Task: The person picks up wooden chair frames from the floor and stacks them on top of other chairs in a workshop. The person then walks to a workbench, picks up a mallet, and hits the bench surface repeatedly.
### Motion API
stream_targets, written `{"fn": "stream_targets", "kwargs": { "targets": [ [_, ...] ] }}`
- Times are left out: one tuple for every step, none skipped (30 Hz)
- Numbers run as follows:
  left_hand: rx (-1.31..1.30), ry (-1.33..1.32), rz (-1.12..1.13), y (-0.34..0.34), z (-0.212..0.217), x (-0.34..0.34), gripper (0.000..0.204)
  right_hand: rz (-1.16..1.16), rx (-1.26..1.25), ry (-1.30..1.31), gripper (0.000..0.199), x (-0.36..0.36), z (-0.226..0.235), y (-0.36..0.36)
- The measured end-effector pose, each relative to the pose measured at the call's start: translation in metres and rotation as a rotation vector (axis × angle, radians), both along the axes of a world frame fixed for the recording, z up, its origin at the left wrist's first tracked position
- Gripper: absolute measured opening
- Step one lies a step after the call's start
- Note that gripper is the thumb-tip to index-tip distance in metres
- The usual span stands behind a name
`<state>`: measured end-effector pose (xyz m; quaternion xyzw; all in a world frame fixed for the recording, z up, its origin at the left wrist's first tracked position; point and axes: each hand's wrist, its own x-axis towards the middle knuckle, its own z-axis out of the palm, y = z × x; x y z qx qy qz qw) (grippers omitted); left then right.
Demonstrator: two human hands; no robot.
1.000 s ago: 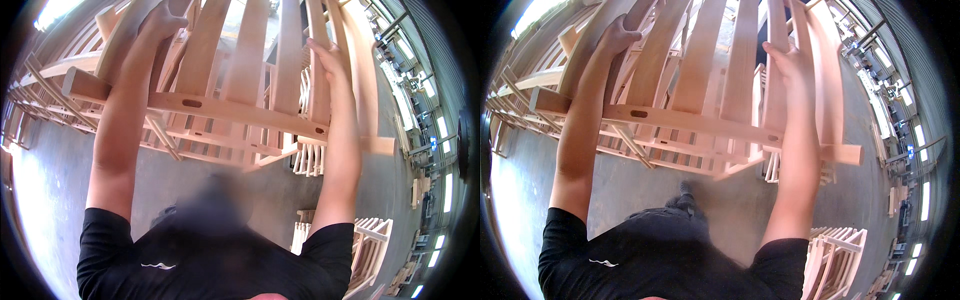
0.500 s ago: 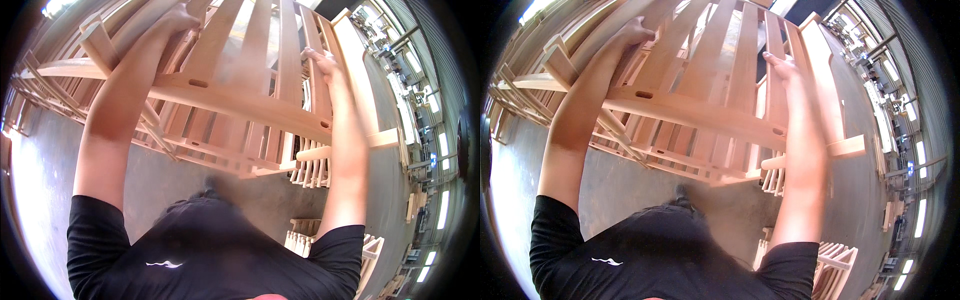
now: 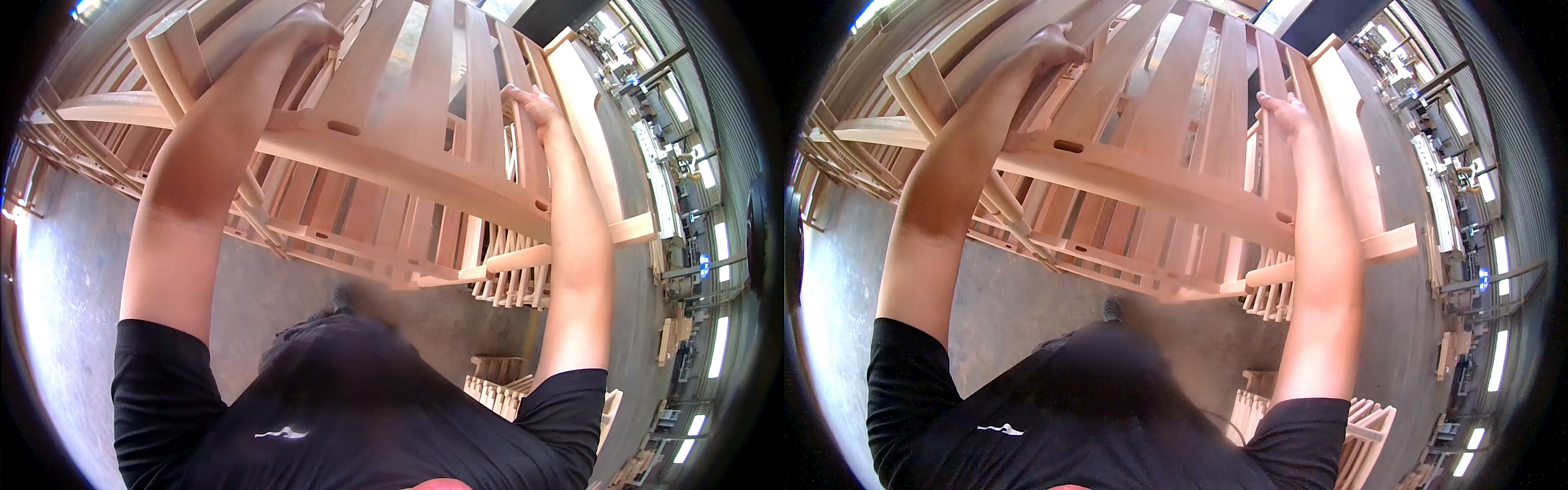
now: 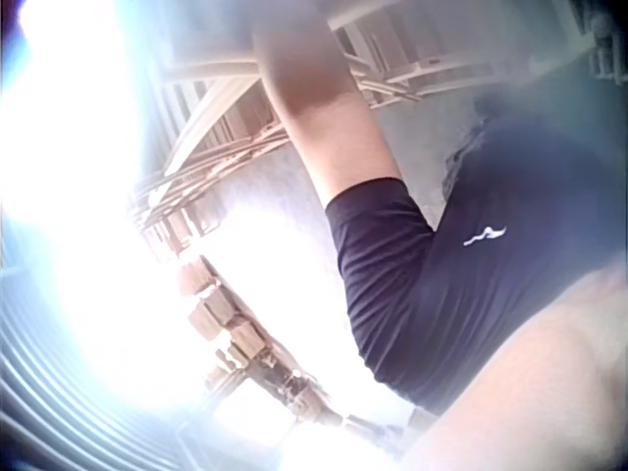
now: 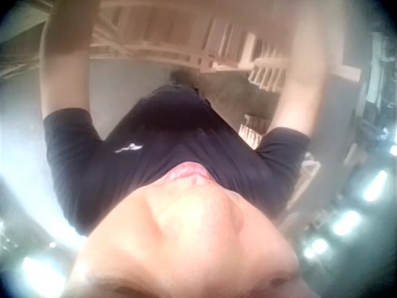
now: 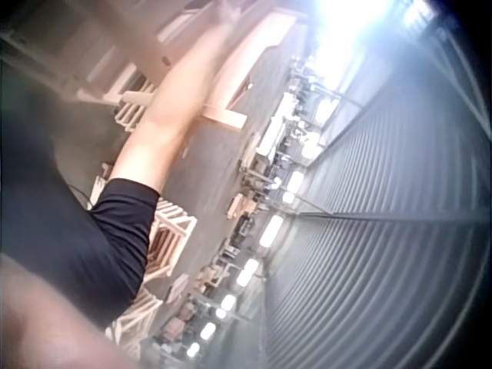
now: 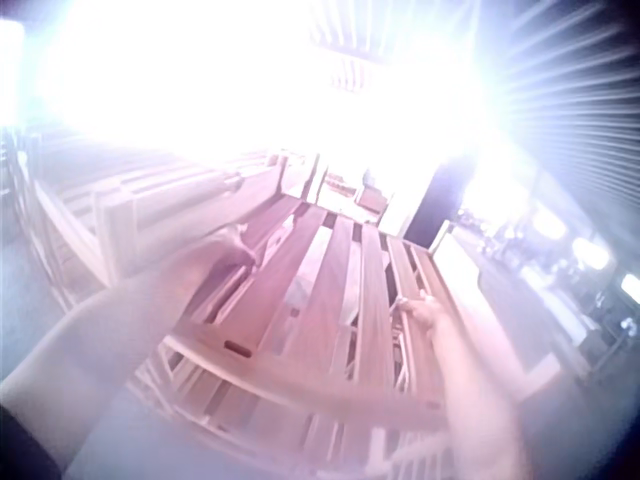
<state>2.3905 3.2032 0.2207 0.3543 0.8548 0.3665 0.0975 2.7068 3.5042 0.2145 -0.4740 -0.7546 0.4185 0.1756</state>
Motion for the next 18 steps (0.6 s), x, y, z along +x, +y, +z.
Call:
{"fn": "stream_targets", "kwargs": {
  "targets": [
    [0.033, -0.008, -0.020, -0.002, -0.001, 0.008, 0.102, -0.014, 0.021, -0.029, 0.112, 0.005, -0.004, 0.009],
    [0.034, 0.004, -0.021, -0.004, -0.001, 0.008, 0.102, -0.012, 0.037, -0.050, 0.112, 0.001, -0.006, 0.007],
    [0.038, 0.016, -0.020, -0.007, 0.000, 0.007, 0.102, -0.010, 0.068, -0.071, 0.110, -0.002, -0.006, 0.005],
    [0.015, 0.040, -0.016, -0.006, 0.000, 0.003, 0.102, -0.010, 0.101, -0.092, 0.108, -0.005, -0.004, 0.005],
    [-0.007, 0.024, 0.016, -0.009, 0.004, 0.006, 0.102, -0.006, 0.131, -0.107, 0.106, -0.008, -0.002, -0.001],
    [-0.024, 0.004, 0.027, -0.006, 0.011, 0.018, 0.102, 0.011, 0.203, -0.208, 0.102, -0.001, -0.002, 0.003],
    [-0.038, -0.060, 0.057, 0.006, 0.019, 0.034, 0.102, 0.024, 0.274, -0.311, 0.098, 0.009, 0.000, 0.009],
    [-0.045, -0.059, 0.042, 0.009, 0.022, 0.035, 0.103, 0.046, 0.351, -0.403, 0.095, 0.013, 0.006, 0.011],
    [-0.059, -0.058, 0.049, 0.007, 0.023, 0.031, 0.103, 0.108, 0.542, -0.584, 0.082, 0.009, 0.029, -0.024],
    [-0.057, -0.003, -0.017, 0.010, 0.011, 0.014, 0.103, 0.183, 0.668, -0.445, 0.074, 0.025, 0.048, -0.037],
    [-0.063, 0.050, -0.059, 0.009, 0.002, -0.004, 0.103, 0.281, 0.788, -0.295, 0.066, 0.032, 0.061, -0.049],
    [-0.131, 0.062, -0.076, 0.009, -0.003, -0.020, 0.103, 0.197, 0.960, 0.045, 0.057, 0.037, 0.070, -0.084],
    [-0.216, 0.057, -0.059, 0.002, -0.011, -0.044, 0.103, 0.065, 1.017, 0.292, 0.050, 0.027, 0.075, -0.134],
    [-0.212, 0.110, -0.019, 0.003, -0.018, -0.047, 0.104, 0.012, 1.373, 0.436, 0.034, 0.057, 0.077, -0.141],
    [-0.214, 0.160, 0.024, 0.005, -0.028, -0.050, 0.104, -0.028, 1.119, 0.889, 0.021, 0.079, 0.064, -0.159],
    [-0.193, 0.171, 0.022, 0.022, -0.026, -0.037, 0.105, -0.418, 1.463, 0.570, 0.020, 0.121, 0.069, -0.196],
    [-0.183, 0.186, 0.049, 0.029, -0.026, -0.030, 0.106, -0.549, 1.634, 0.666, 0.023, 0.172, 0.046, -0.175],
    [-0.232, 0.106, 0.019, 0.031, -0.017, -0.015, 0.107, -0.646, 1.699, 0.619, 0.026, 0.205, 0.020, -0.177]
  ]
}}
